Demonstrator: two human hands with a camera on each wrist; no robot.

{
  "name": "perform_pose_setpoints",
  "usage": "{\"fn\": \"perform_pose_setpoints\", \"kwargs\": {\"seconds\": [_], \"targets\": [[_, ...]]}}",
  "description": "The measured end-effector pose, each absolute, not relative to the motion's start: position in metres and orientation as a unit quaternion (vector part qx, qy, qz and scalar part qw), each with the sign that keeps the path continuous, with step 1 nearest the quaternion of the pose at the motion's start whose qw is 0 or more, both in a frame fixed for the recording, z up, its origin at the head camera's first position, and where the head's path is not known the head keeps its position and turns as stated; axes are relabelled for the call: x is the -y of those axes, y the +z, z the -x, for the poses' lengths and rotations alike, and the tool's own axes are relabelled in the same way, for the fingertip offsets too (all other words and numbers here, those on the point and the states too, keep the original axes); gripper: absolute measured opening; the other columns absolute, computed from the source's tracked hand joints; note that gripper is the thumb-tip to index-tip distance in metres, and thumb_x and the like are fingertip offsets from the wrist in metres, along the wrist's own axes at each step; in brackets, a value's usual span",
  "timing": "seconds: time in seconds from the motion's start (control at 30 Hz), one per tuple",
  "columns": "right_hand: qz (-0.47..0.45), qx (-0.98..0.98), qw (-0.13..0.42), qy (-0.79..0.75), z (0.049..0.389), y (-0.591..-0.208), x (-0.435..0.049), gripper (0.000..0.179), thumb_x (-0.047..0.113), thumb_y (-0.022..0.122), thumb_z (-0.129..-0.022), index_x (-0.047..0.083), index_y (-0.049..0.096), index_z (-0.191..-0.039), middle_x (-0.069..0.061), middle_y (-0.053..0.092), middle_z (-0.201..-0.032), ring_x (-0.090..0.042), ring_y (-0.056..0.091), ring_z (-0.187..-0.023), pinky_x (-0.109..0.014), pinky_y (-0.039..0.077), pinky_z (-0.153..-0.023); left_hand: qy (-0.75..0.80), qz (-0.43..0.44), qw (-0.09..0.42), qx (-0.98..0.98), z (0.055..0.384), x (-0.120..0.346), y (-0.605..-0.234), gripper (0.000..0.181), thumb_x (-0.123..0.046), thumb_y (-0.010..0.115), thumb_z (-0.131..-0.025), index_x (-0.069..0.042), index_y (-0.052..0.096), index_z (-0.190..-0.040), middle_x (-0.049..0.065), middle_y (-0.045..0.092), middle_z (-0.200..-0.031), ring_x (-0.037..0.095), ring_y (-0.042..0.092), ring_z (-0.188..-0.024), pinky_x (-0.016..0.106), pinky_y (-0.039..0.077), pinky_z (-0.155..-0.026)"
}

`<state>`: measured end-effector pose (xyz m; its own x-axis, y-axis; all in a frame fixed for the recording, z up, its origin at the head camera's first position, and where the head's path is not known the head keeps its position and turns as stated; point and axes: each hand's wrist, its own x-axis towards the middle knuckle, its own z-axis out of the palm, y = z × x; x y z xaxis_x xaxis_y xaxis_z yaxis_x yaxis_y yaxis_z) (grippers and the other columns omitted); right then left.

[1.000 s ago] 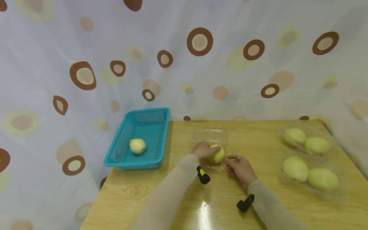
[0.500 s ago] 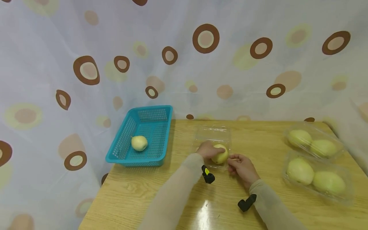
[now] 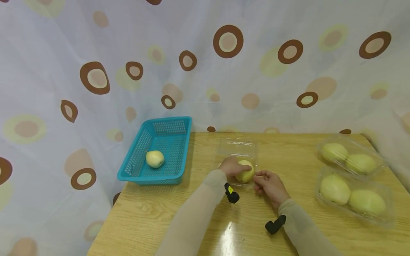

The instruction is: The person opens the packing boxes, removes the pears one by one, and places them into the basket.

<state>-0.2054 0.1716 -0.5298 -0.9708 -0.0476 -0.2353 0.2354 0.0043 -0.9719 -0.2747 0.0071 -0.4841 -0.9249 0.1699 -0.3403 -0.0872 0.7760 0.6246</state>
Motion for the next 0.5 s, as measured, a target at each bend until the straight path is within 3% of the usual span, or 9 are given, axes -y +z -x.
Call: {"fn": "perform_pose_setpoints", "kwargs": {"seconds": [0.2,0.5], "targets": [[-0.07,-0.698,0.106,-0.705,0.2046,-0.5316,-0.1719,0.033,0.011,0.06,-0.095,-0.007,0.047,-0.119,-0.003,0.062,-0.076,-0.012,0.061,-0.065,-0.025,0.051,-0.058,0.331,-0.03,0.189,-0.924,0.276,-0.0077,-0.4879,0.061,-0.053,0.073,-0.078,-0.006,0.06,-0.115,0.002,0.058,-0.095,0.017,0.055,-0.079,0.031,0.048,-0.068],[-0.069,-0.693,0.105,-0.71,0.2079,-0.5358,-0.1725,0.031,0.01,0.06,-0.095,-0.006,0.047,-0.118,-0.004,0.062,-0.076,-0.012,0.061,-0.064,-0.024,0.051,-0.057,0.324,-0.04,0.171,-0.929,0.2722,-0.0085,-0.4889,0.063,-0.054,0.07,-0.081,-0.005,0.06,-0.121,0.003,0.06,-0.1,0.016,0.055,-0.081,0.031,0.048,-0.071]]}}
